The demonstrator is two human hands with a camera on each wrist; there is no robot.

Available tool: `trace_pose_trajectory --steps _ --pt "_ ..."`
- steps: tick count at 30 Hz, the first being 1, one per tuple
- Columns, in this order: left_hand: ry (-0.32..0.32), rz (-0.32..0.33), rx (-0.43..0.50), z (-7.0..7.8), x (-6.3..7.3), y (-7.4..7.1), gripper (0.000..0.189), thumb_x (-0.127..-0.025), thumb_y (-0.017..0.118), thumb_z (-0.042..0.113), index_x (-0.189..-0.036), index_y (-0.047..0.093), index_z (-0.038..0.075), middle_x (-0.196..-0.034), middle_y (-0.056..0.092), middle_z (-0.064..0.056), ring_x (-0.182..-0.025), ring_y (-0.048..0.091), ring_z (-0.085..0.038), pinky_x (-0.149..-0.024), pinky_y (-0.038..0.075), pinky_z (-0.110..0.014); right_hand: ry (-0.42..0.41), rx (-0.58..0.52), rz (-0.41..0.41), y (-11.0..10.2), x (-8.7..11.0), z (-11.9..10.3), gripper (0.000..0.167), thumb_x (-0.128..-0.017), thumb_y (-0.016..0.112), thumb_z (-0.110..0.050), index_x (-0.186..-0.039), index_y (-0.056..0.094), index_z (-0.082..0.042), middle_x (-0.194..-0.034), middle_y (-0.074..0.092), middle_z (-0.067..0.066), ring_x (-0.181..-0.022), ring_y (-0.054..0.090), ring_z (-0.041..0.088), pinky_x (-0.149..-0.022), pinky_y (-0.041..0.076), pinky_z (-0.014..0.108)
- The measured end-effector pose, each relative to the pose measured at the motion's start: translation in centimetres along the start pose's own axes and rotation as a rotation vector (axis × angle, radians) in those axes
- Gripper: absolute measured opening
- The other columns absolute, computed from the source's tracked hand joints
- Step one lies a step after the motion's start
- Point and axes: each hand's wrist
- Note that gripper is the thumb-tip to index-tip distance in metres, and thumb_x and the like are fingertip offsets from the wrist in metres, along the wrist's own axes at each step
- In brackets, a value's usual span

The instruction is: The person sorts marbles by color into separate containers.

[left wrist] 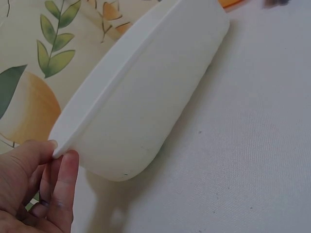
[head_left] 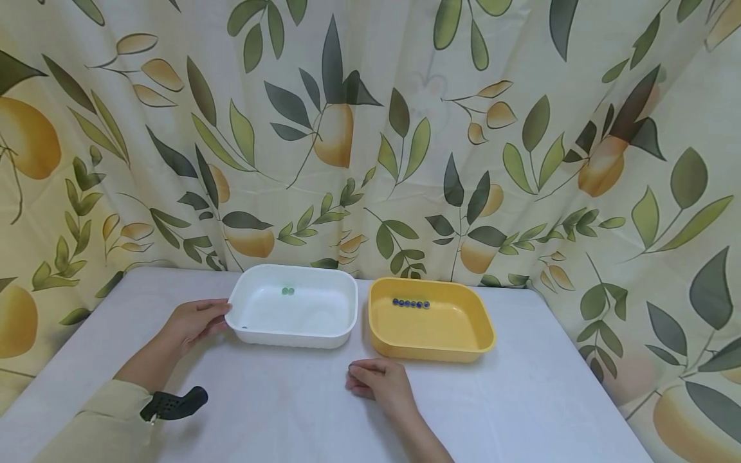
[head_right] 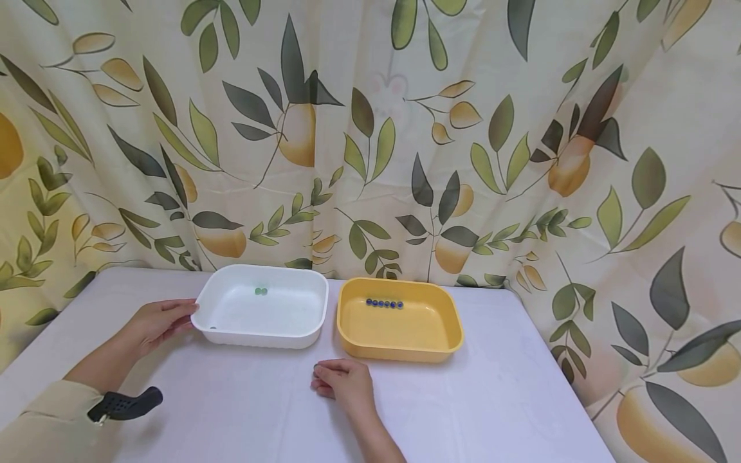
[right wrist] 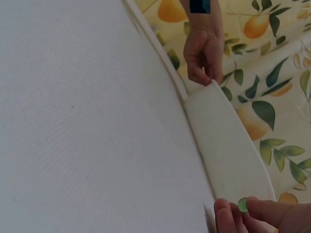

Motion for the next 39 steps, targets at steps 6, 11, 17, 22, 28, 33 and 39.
trace_pose_trajectory --steps 6,11,17,22,28,33,39 --pt "-0.003 0.004 0.005 0.1 0.0 0.0 0.058 -0.096 0.065 0.021 -0.141 0.043 -0.009 -0.087 0.068 0.007 -0.073 0.066 -0.002 -0.078 0.06 -0.024 0.021 -0.021 0.002 0.3 0.1 -0.6 0.028 -0.092 0.067 -0.008 -0.111 0.066 0.013 -0.095 0.074 0.018 -0.08 0.073 0.018 -0.073 0.062 0.031" --pt "-0.002 0.002 0.013 0.1 0.0 0.0 0.058 -0.096 0.065 0.02 -0.141 0.043 -0.01 -0.089 0.068 0.006 -0.073 0.066 -0.002 -0.079 0.06 -0.024 0.036 -0.05 0.001 0.6 0.0 -1.1 0.028 -0.092 0.067 -0.009 -0.111 0.066 0.012 -0.094 0.074 0.017 -0.08 0.073 0.016 -0.075 0.062 0.03" --pt "0.009 -0.009 0.03 0.2 -0.1 -0.1 0.059 -0.095 0.066 0.019 -0.141 0.043 -0.011 -0.091 0.068 0.005 -0.073 0.066 -0.002 -0.078 0.06 -0.024 0.046 -0.067 -0.005 0.9 -0.3 -1.8 0.03 -0.091 0.069 -0.011 -0.112 0.066 0.011 -0.096 0.074 0.016 -0.082 0.073 0.017 -0.079 0.061 0.033" --pt "0.005 -0.02 0.035 0.0 -0.2 -0.1 0.059 -0.096 0.066 0.019 -0.141 0.042 -0.01 -0.085 0.068 0.008 -0.073 0.067 -0.002 -0.078 0.06 -0.024 0.05 -0.063 -0.022 1.2 -0.5 -2.6 0.031 -0.091 0.069 -0.011 -0.113 0.066 0.01 -0.097 0.074 0.015 -0.084 0.073 0.019 -0.079 0.061 0.032" --pt "-0.005 -0.011 0.02 -0.1 -0.2 -0.1 0.06 -0.096 0.065 0.02 -0.142 0.041 -0.01 -0.085 0.067 0.008 -0.073 0.067 -0.003 -0.078 0.06 -0.024 0.052 -0.065 -0.062 1.8 -1.1 -4.0 0.03 -0.092 0.069 -0.014 -0.113 0.067 0.007 -0.098 0.074 0.013 -0.085 0.073 0.017 -0.08 0.061 0.03" --pt "-0.008 -0.007 0.011 0.0 -0.2 -0.1 0.06 -0.096 0.065 0.02 -0.142 0.041 -0.01 -0.087 0.068 0.007 -0.074 0.067 -0.003 -0.077 0.06 -0.024 0.023 -0.069 -0.089 2.0 -1.6 -5.0 0.029 -0.093 0.068 -0.013 -0.113 0.067 0.008 -0.099 0.074 0.013 -0.086 0.073 0.017 -0.082 0.06 0.03" --pt "-0.003 -0.009 0.019 -0.1 -0.2 -0.1 0.059 -0.096 0.065 0.02 -0.142 0.042 -0.01 -0.086 0.067 0.008 -0.073 0.067 -0.003 -0.077 0.06 -0.024 0.036 -0.104 -0.102 2.2 -2.7 -5.7 0.032 -0.094 0.067 -0.014 -0.116 0.064 0.009 -0.102 0.074 0.015 -0.089 0.073 0.016 -0.084 0.06 0.028"
Point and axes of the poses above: each hand's wrist, its own x-axis away from the middle knuckle, its own y-axis out of the palm, z = x × y
